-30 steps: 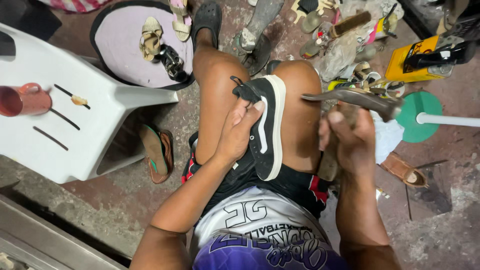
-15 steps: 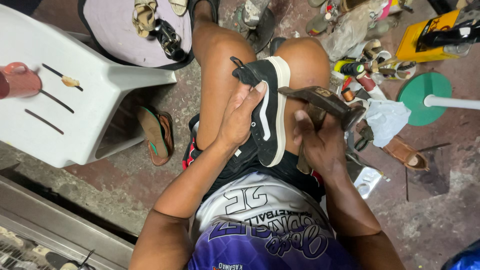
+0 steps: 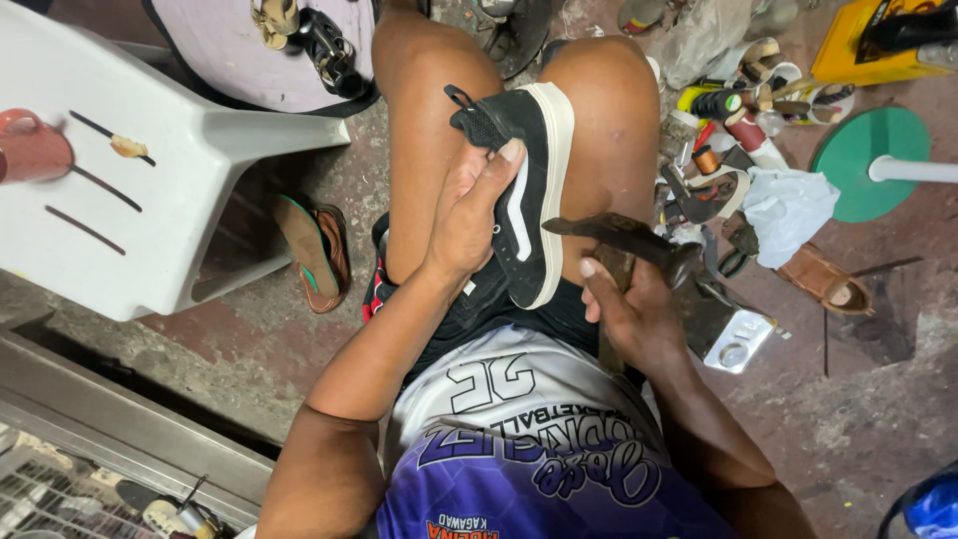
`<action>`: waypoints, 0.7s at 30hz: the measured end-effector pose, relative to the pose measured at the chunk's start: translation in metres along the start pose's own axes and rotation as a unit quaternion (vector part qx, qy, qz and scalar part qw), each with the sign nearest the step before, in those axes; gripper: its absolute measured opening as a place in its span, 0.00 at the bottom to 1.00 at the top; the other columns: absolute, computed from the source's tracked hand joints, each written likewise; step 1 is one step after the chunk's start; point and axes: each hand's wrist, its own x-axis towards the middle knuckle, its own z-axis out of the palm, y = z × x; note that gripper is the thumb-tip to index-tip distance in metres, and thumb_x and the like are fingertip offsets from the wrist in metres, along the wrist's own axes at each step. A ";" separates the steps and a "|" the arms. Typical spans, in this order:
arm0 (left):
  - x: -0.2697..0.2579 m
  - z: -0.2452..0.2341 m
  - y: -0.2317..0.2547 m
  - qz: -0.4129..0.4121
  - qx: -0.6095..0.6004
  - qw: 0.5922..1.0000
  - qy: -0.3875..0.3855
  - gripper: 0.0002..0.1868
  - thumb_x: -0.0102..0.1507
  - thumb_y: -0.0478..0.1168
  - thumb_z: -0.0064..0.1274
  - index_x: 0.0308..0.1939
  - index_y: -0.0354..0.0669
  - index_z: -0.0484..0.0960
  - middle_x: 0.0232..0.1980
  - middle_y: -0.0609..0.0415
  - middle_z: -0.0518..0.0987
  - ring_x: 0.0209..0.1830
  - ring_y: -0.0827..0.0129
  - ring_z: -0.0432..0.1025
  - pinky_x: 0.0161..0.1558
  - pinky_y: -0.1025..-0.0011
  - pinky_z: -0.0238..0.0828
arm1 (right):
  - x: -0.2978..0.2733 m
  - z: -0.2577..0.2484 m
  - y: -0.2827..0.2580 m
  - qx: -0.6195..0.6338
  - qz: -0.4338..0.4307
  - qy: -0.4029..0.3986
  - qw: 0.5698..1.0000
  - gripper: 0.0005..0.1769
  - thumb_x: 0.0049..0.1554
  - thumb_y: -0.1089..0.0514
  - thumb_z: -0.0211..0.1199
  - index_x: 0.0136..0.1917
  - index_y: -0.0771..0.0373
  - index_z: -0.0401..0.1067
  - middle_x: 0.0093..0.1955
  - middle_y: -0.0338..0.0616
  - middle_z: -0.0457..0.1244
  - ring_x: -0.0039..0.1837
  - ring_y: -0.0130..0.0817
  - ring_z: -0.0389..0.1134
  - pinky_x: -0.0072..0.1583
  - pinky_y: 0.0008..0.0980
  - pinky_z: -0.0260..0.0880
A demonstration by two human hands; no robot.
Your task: The person repairs a black sneaker by hand-applying a white rubber strip to the shoe's sole edge and pressing it into place. They then use a hammer to tap the strip along the sole perimeter to secure it.
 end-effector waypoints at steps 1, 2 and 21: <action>-0.002 0.001 0.002 -0.010 -0.020 1.000 0.002 0.21 0.75 0.39 0.47 0.70 0.34 0.69 0.63 0.51 0.75 0.63 0.70 0.70 0.68 0.70 0.66 | -0.001 -0.004 -0.001 0.005 -0.015 -0.009 1.000 0.12 0.63 0.54 0.58 0.50 0.67 0.67 0.34 0.40 0.63 0.33 0.25 0.65 0.39 0.27 0.67; 0.001 0.002 0.005 -0.015 -0.039 0.999 0.002 0.21 0.75 0.40 0.47 0.70 0.34 0.69 0.63 0.51 0.75 0.62 0.70 0.71 0.67 0.70 0.67 | 0.002 -0.008 -0.004 0.016 -0.032 -0.005 0.999 0.12 0.63 0.55 0.57 0.50 0.67 0.67 0.34 0.40 0.63 0.33 0.26 0.65 0.38 0.27 0.67; 0.028 0.025 0.035 0.149 0.382 0.911 0.034 0.17 0.75 0.45 0.46 0.57 0.32 0.78 0.42 0.53 0.78 0.42 0.73 0.69 0.50 0.74 0.69 | 0.064 -0.019 -0.081 0.058 -0.217 0.065 0.972 0.14 0.71 0.56 0.50 0.58 0.71 0.66 0.38 0.40 0.63 0.35 0.26 0.66 0.40 0.27 0.70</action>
